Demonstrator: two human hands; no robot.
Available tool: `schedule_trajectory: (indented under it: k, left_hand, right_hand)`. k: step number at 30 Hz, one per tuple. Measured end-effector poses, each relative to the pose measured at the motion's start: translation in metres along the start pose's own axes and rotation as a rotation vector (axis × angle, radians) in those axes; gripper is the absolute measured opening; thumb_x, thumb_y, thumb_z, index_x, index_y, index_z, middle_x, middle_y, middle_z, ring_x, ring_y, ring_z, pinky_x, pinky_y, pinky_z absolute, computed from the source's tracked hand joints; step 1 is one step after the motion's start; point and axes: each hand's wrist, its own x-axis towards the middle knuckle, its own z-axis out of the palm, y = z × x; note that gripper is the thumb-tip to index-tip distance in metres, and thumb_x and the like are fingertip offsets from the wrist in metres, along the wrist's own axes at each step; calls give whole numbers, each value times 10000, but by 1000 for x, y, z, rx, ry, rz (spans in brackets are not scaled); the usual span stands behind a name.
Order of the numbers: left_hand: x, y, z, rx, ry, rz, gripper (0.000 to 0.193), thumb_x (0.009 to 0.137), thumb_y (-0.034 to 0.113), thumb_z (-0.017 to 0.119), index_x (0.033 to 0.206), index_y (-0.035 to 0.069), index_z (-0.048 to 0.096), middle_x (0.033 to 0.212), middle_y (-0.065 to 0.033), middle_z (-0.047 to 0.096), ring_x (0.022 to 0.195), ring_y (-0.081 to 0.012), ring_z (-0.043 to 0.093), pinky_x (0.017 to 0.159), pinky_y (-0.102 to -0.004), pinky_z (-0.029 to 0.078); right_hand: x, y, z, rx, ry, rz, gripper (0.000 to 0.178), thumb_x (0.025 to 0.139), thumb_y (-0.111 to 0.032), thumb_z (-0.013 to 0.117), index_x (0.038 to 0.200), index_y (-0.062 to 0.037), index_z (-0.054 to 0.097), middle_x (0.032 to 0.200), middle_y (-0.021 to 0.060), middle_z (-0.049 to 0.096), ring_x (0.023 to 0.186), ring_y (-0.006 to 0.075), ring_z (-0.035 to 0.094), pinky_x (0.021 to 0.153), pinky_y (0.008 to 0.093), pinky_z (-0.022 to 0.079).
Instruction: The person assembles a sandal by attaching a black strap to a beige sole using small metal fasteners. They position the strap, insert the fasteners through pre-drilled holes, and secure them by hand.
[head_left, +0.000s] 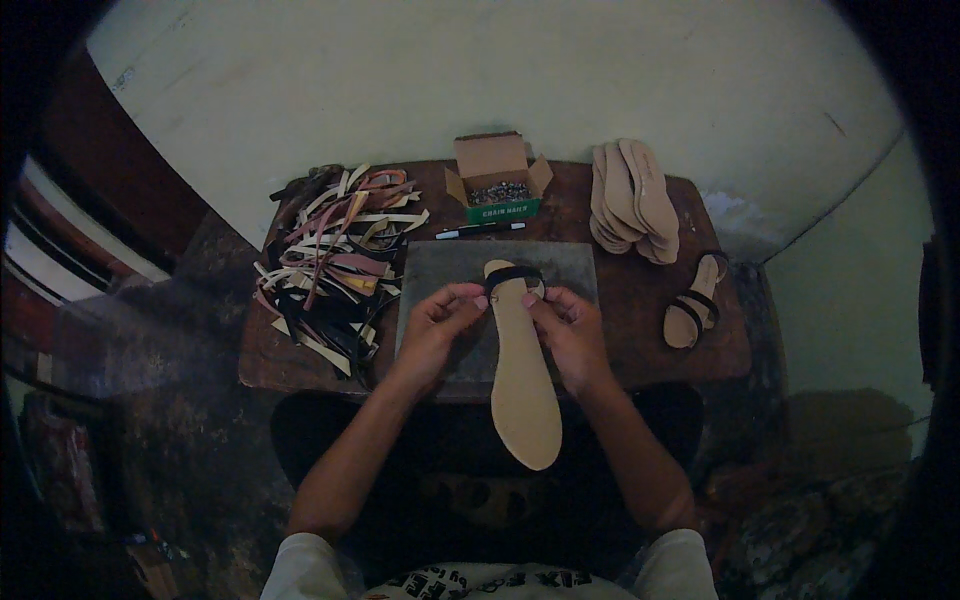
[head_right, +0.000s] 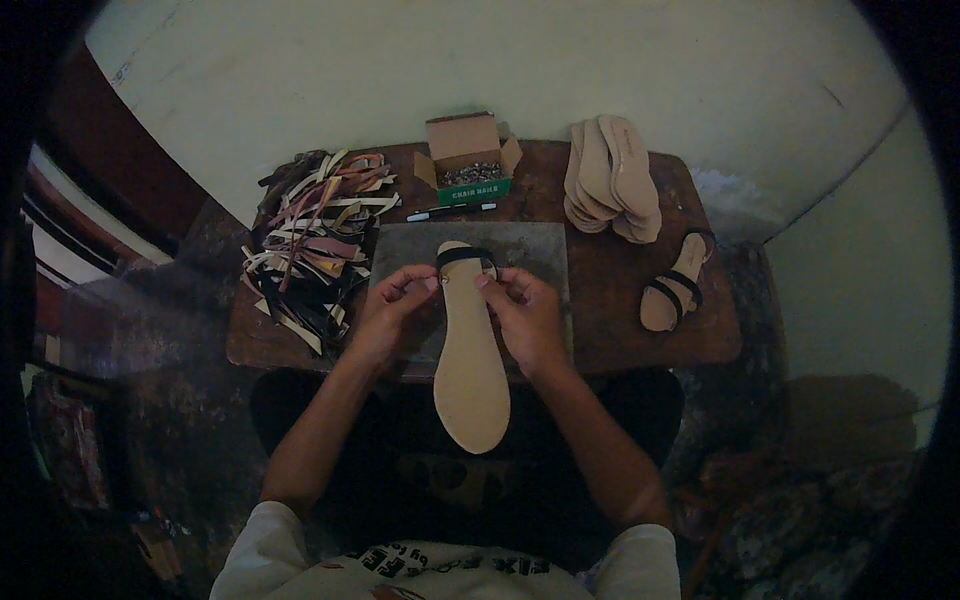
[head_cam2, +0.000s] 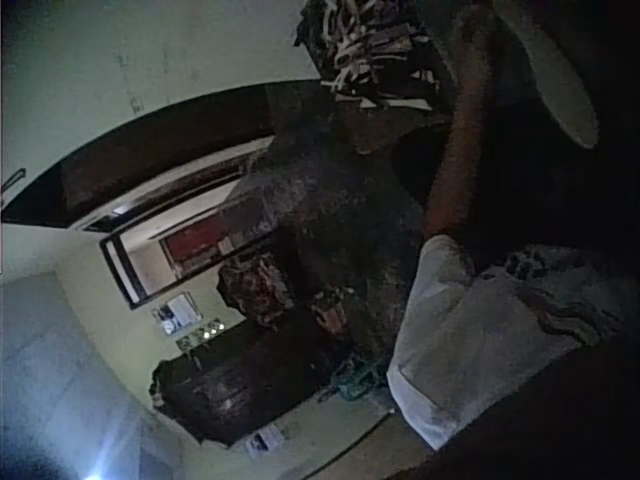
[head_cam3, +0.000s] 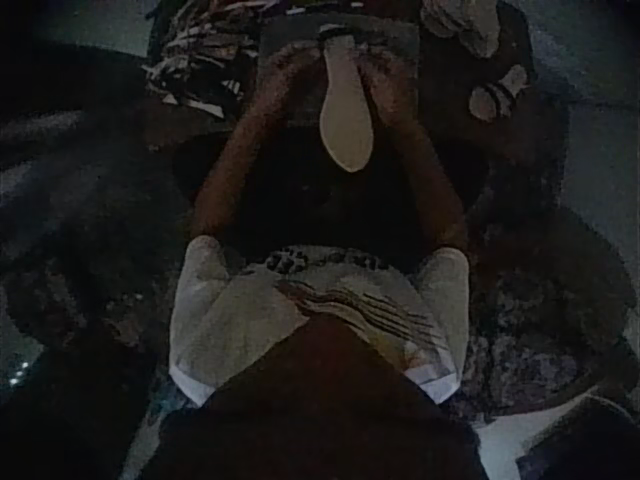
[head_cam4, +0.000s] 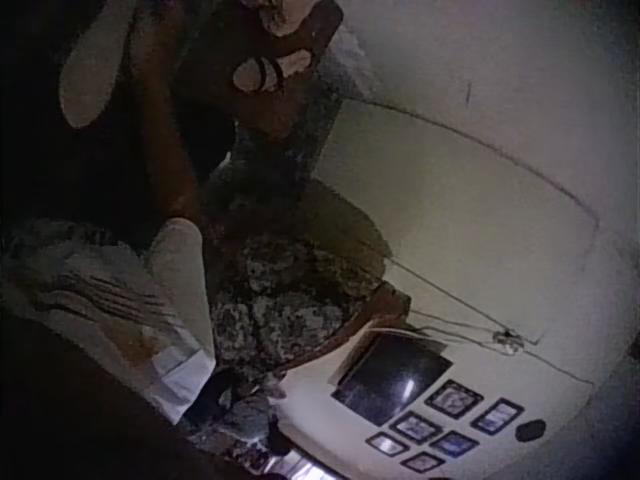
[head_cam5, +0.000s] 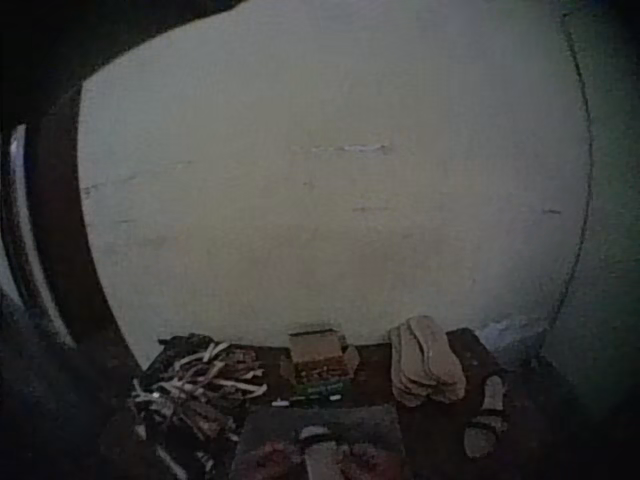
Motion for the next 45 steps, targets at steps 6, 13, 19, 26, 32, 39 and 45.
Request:
schedule_trajectory:
  k: [6,13,19,26,32,39,45]
  left_hand:
    - [2,-10,-3,-120,-39,33,203,969,94,704,1165,59,662,1043,0,694,899,-72,591,797,-237,459]
    - [2,-12,-9,-57,-37,110,153,973,111,692,1026,127,550,1015,-3,668,898,-120,620,791,-287,509]
    - [2,-11,1,-415,-168,-7,184,983,102,642,1047,167,482,1075,-35,648,998,-169,623,875,-327,492]
    - [5,-14,2,-520,-156,-4,148,990,81,594,1096,155,522,1048,-17,633,907,-135,579,802,-293,457]
    - [4,-9,7,-593,-181,-13,199,989,81,558,1187,103,561,1173,-61,653,1088,-189,615,954,-366,491]
    - [-1,-8,5,-607,-261,-39,304,992,98,546,1294,74,556,1273,-80,646,1200,-227,611,1084,-396,460]
    - [4,-19,6,-516,-103,-30,338,991,148,588,1322,92,552,1211,-39,653,1087,-170,626,928,-340,474]
  right_hand:
    - [-6,-6,5,-41,-43,36,221,961,-212,719,1037,-5,709,843,30,695,748,96,619,678,263,488]
    - [-2,0,7,-205,-9,-110,269,960,-241,727,1066,6,714,861,36,705,720,100,630,649,259,497]
    - [-4,-11,6,143,-34,105,272,948,-259,749,1058,-12,723,866,23,704,751,88,643,689,252,512]
    - [-9,-13,9,280,-93,177,232,956,-245,734,1058,-39,710,935,28,704,811,111,665,722,272,538]
    - [-3,-10,1,396,-160,213,252,988,-267,690,1121,-53,684,999,23,696,910,124,673,772,293,552]
    - [-10,-13,7,325,-188,152,257,1001,-306,680,1135,-87,688,1012,8,690,919,120,667,779,298,550]
    - [-3,-3,2,289,-158,134,274,1003,-337,676,1093,-79,692,991,12,698,885,110,672,763,288,544]
